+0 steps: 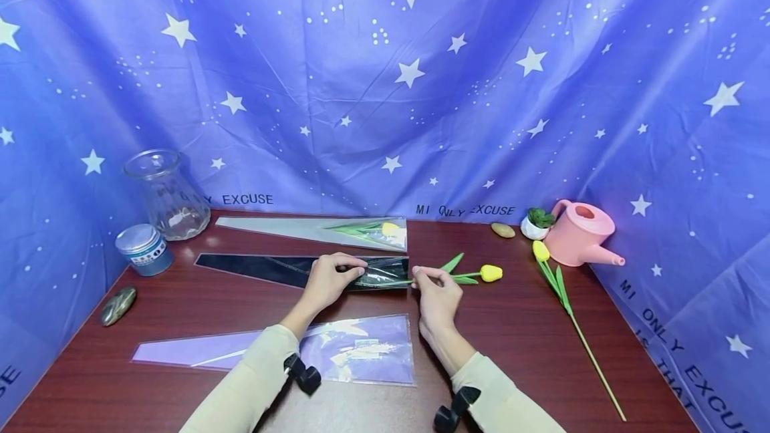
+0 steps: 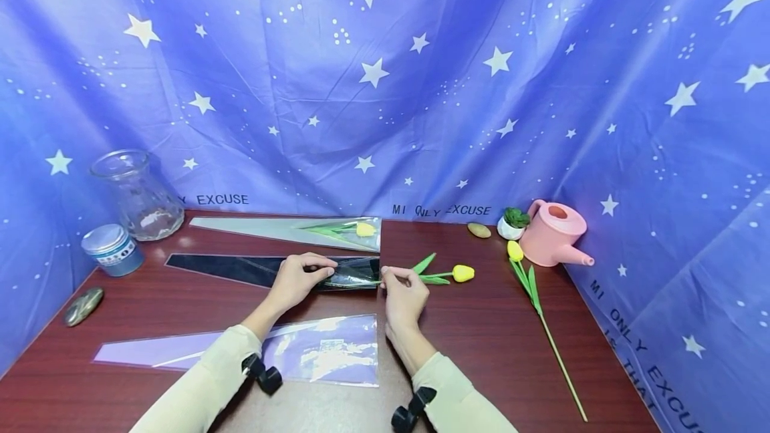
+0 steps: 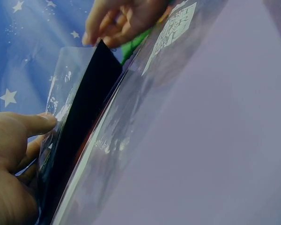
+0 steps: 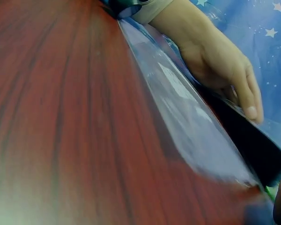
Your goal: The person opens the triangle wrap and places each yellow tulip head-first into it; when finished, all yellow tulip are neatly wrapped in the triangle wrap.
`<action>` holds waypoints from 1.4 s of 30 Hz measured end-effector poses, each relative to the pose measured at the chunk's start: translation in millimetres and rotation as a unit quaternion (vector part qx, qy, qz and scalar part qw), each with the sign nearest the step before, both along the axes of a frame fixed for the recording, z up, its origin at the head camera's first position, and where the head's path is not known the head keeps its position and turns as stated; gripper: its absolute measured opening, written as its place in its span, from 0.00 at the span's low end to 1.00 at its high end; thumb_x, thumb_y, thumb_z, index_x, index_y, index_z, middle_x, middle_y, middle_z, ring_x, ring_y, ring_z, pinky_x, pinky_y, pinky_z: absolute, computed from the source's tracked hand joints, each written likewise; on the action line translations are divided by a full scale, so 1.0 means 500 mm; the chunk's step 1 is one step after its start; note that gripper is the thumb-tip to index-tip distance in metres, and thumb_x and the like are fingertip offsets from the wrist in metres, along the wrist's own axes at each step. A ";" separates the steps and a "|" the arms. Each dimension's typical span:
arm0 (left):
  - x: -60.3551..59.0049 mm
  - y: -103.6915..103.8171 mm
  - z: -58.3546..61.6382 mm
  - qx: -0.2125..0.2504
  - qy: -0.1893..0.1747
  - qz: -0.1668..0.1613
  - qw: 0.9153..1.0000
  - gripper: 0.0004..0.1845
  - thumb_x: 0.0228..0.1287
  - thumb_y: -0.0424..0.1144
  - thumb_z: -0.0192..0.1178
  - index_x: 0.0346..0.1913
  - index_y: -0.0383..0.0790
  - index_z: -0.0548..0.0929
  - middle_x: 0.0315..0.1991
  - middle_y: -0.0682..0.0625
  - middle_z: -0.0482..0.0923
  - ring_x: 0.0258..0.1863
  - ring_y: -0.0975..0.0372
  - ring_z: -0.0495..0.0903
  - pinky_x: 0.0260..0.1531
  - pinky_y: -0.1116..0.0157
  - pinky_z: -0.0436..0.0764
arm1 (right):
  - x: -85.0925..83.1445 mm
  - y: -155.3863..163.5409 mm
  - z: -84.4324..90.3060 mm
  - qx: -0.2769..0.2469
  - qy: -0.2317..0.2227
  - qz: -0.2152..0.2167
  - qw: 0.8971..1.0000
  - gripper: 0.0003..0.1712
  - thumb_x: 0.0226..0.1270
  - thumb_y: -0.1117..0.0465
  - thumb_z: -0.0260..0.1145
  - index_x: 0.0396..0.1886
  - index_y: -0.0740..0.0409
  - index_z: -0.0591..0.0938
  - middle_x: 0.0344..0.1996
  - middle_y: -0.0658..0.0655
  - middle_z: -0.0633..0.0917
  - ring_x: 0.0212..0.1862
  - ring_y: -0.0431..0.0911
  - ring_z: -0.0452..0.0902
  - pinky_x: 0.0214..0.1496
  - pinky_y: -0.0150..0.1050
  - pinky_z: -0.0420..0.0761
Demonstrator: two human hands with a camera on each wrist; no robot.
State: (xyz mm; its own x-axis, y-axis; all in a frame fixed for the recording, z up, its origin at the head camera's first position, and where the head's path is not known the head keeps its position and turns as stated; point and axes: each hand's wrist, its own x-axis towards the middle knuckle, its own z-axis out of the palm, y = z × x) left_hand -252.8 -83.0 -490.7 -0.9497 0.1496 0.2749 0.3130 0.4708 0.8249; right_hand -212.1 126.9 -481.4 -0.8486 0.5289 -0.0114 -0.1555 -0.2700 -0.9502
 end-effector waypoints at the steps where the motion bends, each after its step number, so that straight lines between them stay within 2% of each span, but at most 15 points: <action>1: 0.000 0.000 0.000 0.000 0.001 0.000 1.000 0.06 0.63 0.40 0.74 0.41 0.54 0.95 0.44 0.56 0.91 0.47 0.61 0.88 0.48 0.61 0.84 | 0.001 0.013 0.006 0.007 0.003 0.008 1.000 0.03 0.60 0.75 0.72 0.33 0.69 0.86 0.22 0.49 0.88 0.24 0.39 0.83 0.32 0.31 0.86; 5: -0.001 0.001 0.000 -0.001 0.003 -0.001 1.000 0.06 0.63 0.40 0.74 0.41 0.54 0.95 0.44 0.56 0.91 0.47 0.60 0.88 0.48 0.61 0.84 | -0.008 0.082 0.037 0.045 0.024 0.037 0.998 0.05 0.61 0.74 0.73 0.34 0.63 0.87 0.24 0.48 0.87 0.27 0.41 0.84 0.37 0.35 0.88; 8: -0.001 0.000 0.000 -0.001 0.001 0.000 1.000 0.06 0.63 0.40 0.74 0.41 0.54 0.95 0.45 0.56 0.91 0.46 0.60 0.88 0.48 0.61 0.84 | -0.028 0.146 0.059 0.098 0.033 0.057 0.993 0.06 0.63 0.72 0.73 0.39 0.65 0.87 0.25 0.46 0.88 0.28 0.41 0.85 0.39 0.34 0.87; 13: 0.001 -0.002 -0.001 -0.003 0.000 -0.005 1.000 0.06 0.64 0.40 0.73 0.42 0.53 0.94 0.45 0.56 0.91 0.46 0.60 0.88 0.47 0.62 0.84 | -0.063 0.253 0.074 0.197 0.030 0.090 0.976 0.14 0.64 0.68 0.74 0.47 0.71 0.86 0.26 0.41 0.88 0.32 0.36 0.85 0.38 0.27 0.84; 17: 0.003 -0.005 -0.001 -0.003 0.000 -0.003 1.000 0.06 0.64 0.40 0.73 0.42 0.53 0.94 0.45 0.56 0.91 0.45 0.60 0.88 0.46 0.63 0.84 | -0.088 0.320 0.069 0.246 0.039 0.117 0.961 0.17 0.65 0.67 0.74 0.50 0.72 0.85 0.32 0.37 0.89 0.38 0.32 0.84 0.44 0.23 0.82; 21: 0.004 -0.005 -0.001 -0.002 -0.001 -0.002 1.000 0.06 0.63 0.40 0.73 0.41 0.53 0.95 0.45 0.56 0.91 0.45 0.61 0.87 0.46 0.63 0.84 | -0.102 0.370 0.057 0.290 0.032 0.179 0.940 0.21 0.67 0.65 0.73 0.55 0.74 0.83 0.38 0.36 0.88 0.44 0.30 0.83 0.49 0.22 0.81; 24: 0.003 -0.004 -0.001 -0.004 -0.001 -0.005 1.000 0.06 0.64 0.41 0.73 0.42 0.54 0.94 0.45 0.56 0.91 0.45 0.61 0.88 0.46 0.62 0.84 | -0.106 0.397 0.047 0.326 0.013 0.235 0.916 0.23 0.69 0.62 0.73 0.58 0.72 0.82 0.43 0.36 0.88 0.47 0.29 0.82 0.50 0.22 0.81; 28: 0.001 -0.002 0.000 -0.001 -0.002 -0.007 1.000 0.06 0.64 0.40 0.73 0.42 0.55 0.94 0.46 0.56 0.91 0.45 0.61 0.87 0.46 0.62 0.84 | -0.106 0.417 0.034 0.376 -0.013 0.279 0.884 0.24 0.70 0.58 0.73 0.60 0.67 0.83 0.50 0.47 0.89 0.49 0.29 0.81 0.50 0.24 0.82; 32: 0.001 -0.001 0.001 -0.002 -0.006 -0.005 1.000 0.06 0.64 0.40 0.73 0.42 0.55 0.94 0.46 0.56 0.91 0.45 0.61 0.87 0.47 0.61 0.84 | -0.103 0.418 0.022 0.418 -0.017 0.293 0.860 0.20 0.68 0.61 0.74 0.56 0.65 0.86 0.53 0.64 0.88 0.48 0.31 0.81 0.48 0.24 0.80; 34: 0.001 0.000 0.002 -0.003 -0.009 -0.004 1.000 0.06 0.64 0.40 0.73 0.42 0.55 0.94 0.46 0.56 0.91 0.46 0.61 0.87 0.47 0.61 0.84 | -0.103 0.419 0.013 0.436 -0.013 0.295 0.850 0.18 0.67 0.64 0.74 0.54 0.65 0.86 0.53 0.68 0.87 0.48 0.33 0.81 0.48 0.23 0.79; 38: 0.002 0.001 0.004 -0.001 -0.017 -0.005 1.000 0.06 0.64 0.40 0.73 0.42 0.55 0.94 0.46 0.56 0.91 0.45 0.62 0.87 0.46 0.62 0.84 | -0.104 0.418 0.003 0.464 -0.010 0.303 0.832 0.16 0.65 0.65 0.74 0.52 0.64 0.87 0.50 0.67 0.88 0.44 0.34 0.81 0.46 0.23 0.79; 42: 0.002 -0.001 0.003 -0.002 -0.017 -0.006 1.000 0.07 0.64 0.40 0.73 0.43 0.54 0.94 0.46 0.56 0.91 0.44 0.62 0.86 0.45 0.63 0.83 | -0.109 0.419 -0.003 0.492 -0.005 0.311 0.813 0.14 0.65 0.63 0.75 0.50 0.58 0.89 0.47 0.64 0.89 0.39 0.35 0.80 0.40 0.27 0.81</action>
State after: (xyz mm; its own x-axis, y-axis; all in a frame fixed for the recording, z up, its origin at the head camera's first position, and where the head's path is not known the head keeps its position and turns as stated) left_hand -251.6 -83.5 -489.0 -0.9565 0.1627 0.2423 0.2910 0.4698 0.8334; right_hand -266.7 336.3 -483.0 -0.9576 -0.2463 0.1497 -0.2717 0.5985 -0.7536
